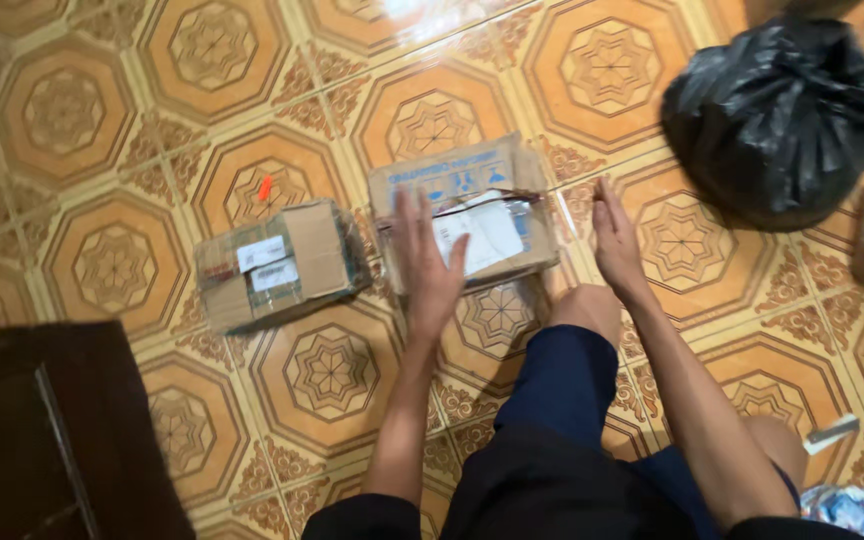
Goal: The person opens a cardboard box and removes multiple small snack packets, placing them on the floor. Then the person opens a black plastic bag and removes several larger packets, placing them beside the snacks.
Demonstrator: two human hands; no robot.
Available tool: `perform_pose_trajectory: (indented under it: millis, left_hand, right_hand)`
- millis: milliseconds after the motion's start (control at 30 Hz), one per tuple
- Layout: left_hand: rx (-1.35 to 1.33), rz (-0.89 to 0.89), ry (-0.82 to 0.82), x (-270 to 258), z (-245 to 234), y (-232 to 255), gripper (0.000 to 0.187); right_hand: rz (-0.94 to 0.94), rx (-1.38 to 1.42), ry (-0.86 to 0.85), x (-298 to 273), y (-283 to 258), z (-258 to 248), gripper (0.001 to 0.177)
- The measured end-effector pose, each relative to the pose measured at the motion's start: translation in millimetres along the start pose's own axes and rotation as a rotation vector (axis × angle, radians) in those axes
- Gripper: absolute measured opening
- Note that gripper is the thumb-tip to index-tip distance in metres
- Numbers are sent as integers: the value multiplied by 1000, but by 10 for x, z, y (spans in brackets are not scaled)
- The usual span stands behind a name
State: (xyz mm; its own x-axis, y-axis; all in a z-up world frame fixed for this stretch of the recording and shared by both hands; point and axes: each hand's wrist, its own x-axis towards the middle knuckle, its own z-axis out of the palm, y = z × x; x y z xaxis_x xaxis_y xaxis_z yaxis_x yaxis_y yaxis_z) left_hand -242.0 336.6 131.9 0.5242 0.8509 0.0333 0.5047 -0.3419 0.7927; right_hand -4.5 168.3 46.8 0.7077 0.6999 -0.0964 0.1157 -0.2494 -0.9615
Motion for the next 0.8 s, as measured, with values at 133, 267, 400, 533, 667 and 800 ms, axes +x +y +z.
perform_pose_trajectory:
  millis: [133, 267, 400, 533, 667, 800]
  left_hand:
    - [-52, 391, -97, -79, 547, 557, 87]
    - [-178, 546, -313, -235, 1368, 969, 84]
    - [-257, 567, -511, -384, 2218, 1163, 84]
    - [-215, 515, -655, -491, 3083, 1132, 86]
    - [-65, 516, -728, -427, 3862, 1051, 93]
    - [3, 463, -648, 48, 4462, 1157, 114]
  right_hand:
    - [17, 109, 192, -212, 171, -728, 56]
    - [124, 188, 466, -465, 540, -1503, 50]
    - [254, 220, 652, -640, 953, -2078, 43]
    - [317, 216, 712, -686, 1438, -2425, 42]
    - [334, 120, 737, -422, 1827, -2640, 53]
    - [317, -306, 705, -9, 1896, -2827, 66]
